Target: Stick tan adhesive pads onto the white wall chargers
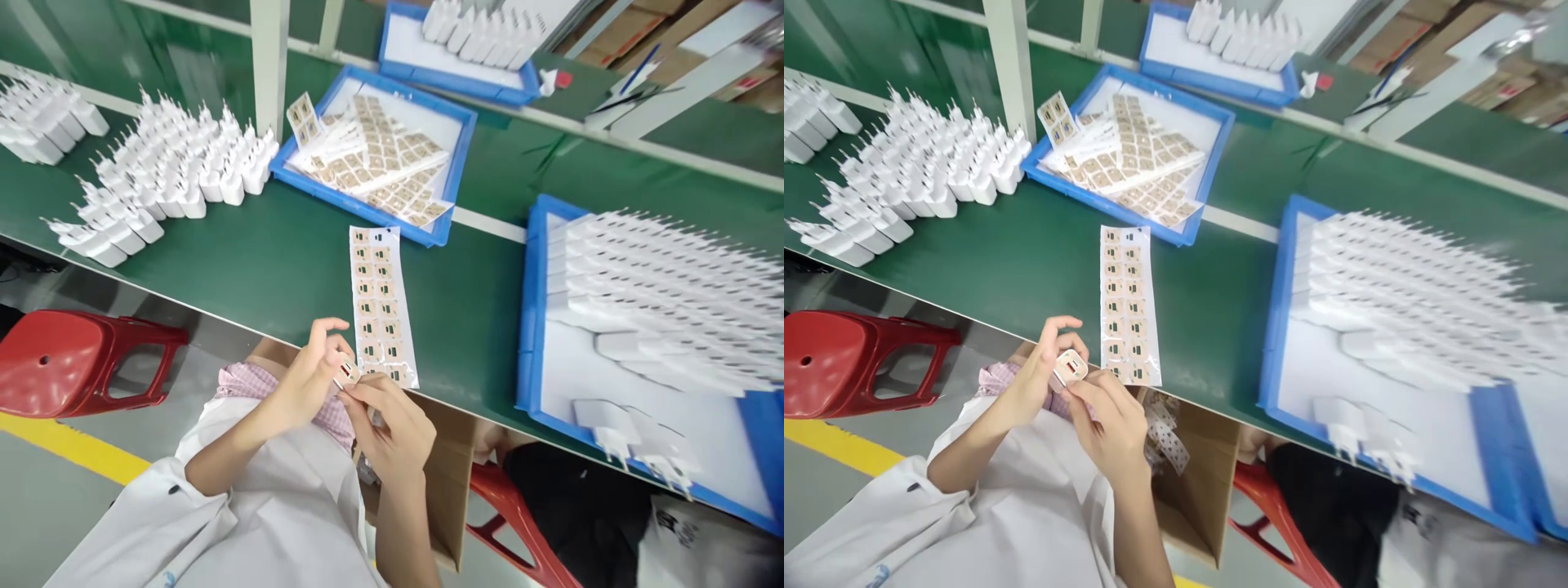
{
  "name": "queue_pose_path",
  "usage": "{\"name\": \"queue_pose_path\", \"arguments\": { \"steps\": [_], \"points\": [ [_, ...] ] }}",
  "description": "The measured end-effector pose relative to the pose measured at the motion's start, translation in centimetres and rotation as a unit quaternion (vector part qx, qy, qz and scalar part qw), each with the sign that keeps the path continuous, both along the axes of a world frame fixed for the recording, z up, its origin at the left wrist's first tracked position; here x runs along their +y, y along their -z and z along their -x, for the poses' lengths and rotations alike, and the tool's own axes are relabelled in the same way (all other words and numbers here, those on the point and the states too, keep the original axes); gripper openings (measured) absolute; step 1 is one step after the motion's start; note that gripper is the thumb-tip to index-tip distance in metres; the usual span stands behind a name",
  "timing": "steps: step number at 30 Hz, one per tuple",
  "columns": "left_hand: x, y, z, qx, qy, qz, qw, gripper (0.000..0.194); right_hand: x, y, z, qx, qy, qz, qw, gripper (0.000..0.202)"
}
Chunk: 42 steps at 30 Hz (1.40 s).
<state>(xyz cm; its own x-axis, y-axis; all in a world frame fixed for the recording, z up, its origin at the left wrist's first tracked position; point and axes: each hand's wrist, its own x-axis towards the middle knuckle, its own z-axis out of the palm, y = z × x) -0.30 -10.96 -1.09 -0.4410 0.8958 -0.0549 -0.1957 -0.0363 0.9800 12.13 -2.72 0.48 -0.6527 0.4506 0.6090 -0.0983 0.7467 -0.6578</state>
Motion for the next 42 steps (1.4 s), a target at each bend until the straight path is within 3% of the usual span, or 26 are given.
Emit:
{"name": "queue_pose_path", "arguments": {
  "steps": [5,10,14,21,26,31,33,34,36,37,39,42],
  "points": [
    [-1.0,-1.7,1.9,0.074,0.119,0.003,0.99,0.055,0.8,-0.5,-0.1,0.005,-0.001,0.017,1.0,0.028],
    [-1.4,-2.7,2.0,0.203,0.096,0.101,0.969,0.042,0.8,-1.4,-0.4,-0.019,-0.036,-0.011,0.999,0.026],
    [-1.2,-2.4,1.6,0.248,0.093,0.08,0.961,0.029,0.7,-2.1,-0.6,-0.064,-0.06,0.001,0.996,0.02],
    [-0.9,-2.1,1.9,0.249,0.11,0.045,0.961,0.021,1.2,-3.3,-0.6,-0.144,-0.059,0.16,0.975,0.017],
    [-0.9,-1.7,1.7,0.254,0.116,0.022,0.96,0.02,1.4,-3.0,0.1,-0.11,-0.012,0.324,0.94,0.021],
    [-0.9,-1.2,1.5,0.213,0.082,-0.095,0.969,0.025,1.9,-1.0,-0.1,0.045,0.129,0.402,0.905,0.032],
    [-0.9,-1.0,1.7,0.191,0.056,-0.135,0.971,0.031,2.2,0.3,-1.0,0.062,0.148,0.407,0.899,0.033],
    [-0.8,-0.9,1.9,0.183,0.042,-0.148,0.971,0.035,2.5,1.1,-1.7,0.032,0.136,0.405,0.903,0.032],
    [-0.6,-0.7,2.3,0.173,0.023,-0.172,0.97,0.041,3.2,3.1,-3.6,-0.136,0.072,0.409,0.9,0.029],
    [-0.5,-0.6,2.5,0.168,0.018,-0.183,0.969,0.042,3.7,4.3,-4.8,-0.243,0.032,0.414,0.877,0.027],
    [-0.4,-0.4,2.7,0.157,0.018,-0.198,0.967,0.041,4.8,7.0,-7.3,-0.42,-0.018,0.424,0.802,0.023],
    [-0.3,-0.1,2.8,0.146,0.029,-0.189,0.971,0.041,6.3,11.2,-10.6,-0.526,0.055,0.421,0.737,0.022]
  ]
}}
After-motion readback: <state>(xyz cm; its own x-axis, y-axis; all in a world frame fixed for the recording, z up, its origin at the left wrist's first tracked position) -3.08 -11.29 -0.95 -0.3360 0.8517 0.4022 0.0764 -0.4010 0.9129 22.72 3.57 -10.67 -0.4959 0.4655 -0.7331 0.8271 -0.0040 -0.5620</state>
